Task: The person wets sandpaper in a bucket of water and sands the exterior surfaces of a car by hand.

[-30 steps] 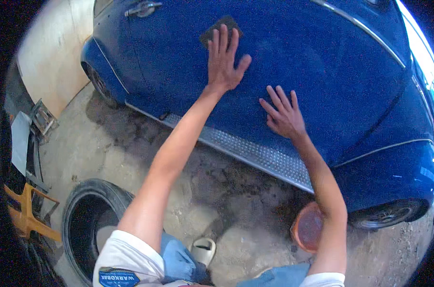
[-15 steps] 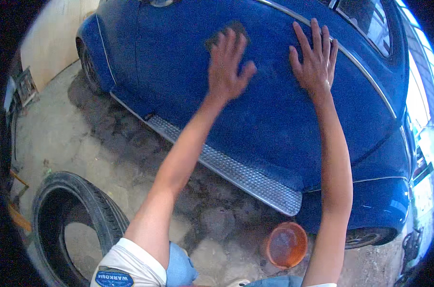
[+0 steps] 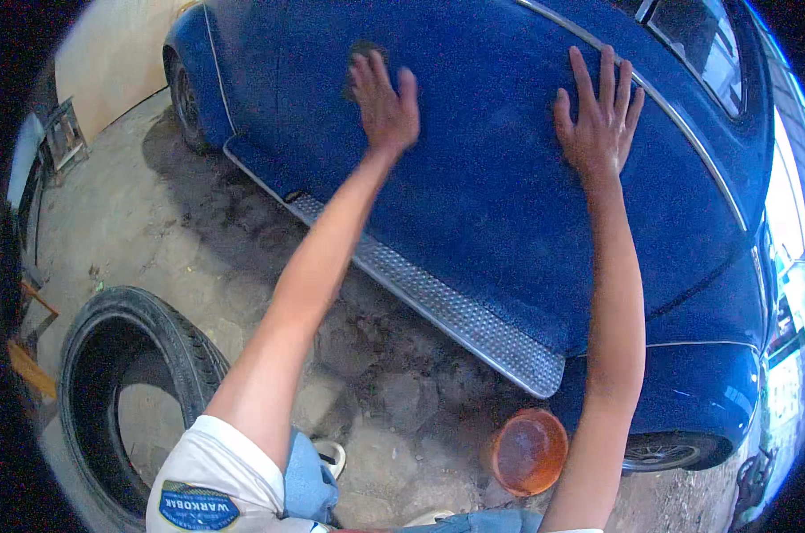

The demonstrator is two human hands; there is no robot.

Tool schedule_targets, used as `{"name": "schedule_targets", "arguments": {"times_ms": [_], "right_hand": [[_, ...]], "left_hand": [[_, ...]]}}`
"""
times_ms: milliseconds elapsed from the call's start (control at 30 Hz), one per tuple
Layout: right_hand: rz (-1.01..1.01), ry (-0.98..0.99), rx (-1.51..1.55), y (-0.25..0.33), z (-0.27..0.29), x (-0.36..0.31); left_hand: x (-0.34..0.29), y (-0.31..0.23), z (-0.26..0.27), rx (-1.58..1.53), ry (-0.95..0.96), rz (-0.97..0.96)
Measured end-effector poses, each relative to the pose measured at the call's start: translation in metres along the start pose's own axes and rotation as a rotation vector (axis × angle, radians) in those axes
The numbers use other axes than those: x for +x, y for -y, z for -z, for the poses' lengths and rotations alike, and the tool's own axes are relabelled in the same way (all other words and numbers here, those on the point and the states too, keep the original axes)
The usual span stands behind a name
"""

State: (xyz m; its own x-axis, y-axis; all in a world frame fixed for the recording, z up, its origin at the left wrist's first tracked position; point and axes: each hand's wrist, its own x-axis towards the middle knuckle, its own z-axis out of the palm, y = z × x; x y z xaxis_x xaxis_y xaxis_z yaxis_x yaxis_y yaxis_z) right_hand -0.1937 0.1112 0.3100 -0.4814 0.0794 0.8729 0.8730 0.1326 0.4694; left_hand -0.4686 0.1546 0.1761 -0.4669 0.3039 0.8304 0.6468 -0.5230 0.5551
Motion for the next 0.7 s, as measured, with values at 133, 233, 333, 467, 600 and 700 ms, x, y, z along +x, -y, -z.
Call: {"name": "schedule_targets", "arguments": {"times_ms": [133,233,333,467,600,700], "right_hand": [[-0.025,-0.02,0.009,0.004,-0.004,-0.004],[-0.087,-0.036,-0.002,0.016,-0.008,-0.01],[-0.109,-0.04,-0.005,0.024,-0.009,-0.013],[-0.099,-0.045,-0.01,0.021,-0.009,-0.015],[-0.075,-0.047,0.005,0.016,-0.01,-0.018],[-0.083,-0.066,-0.005,0.017,-0.01,-0.017]], "left_hand": [[0.001,0.001,-0.01,-0.006,-0.044,0.07],[-0.073,-0.02,-0.007,0.039,0.182,-0.2],[-0.086,-0.022,0.006,0.13,0.451,-0.282],[0.019,-0.017,-0.008,-0.004,0.036,-0.18],[0.037,-0.05,-0.039,0.096,-0.09,-0.004],[-0.025,-0.063,-0.034,-0.013,0.02,-0.349]]}}
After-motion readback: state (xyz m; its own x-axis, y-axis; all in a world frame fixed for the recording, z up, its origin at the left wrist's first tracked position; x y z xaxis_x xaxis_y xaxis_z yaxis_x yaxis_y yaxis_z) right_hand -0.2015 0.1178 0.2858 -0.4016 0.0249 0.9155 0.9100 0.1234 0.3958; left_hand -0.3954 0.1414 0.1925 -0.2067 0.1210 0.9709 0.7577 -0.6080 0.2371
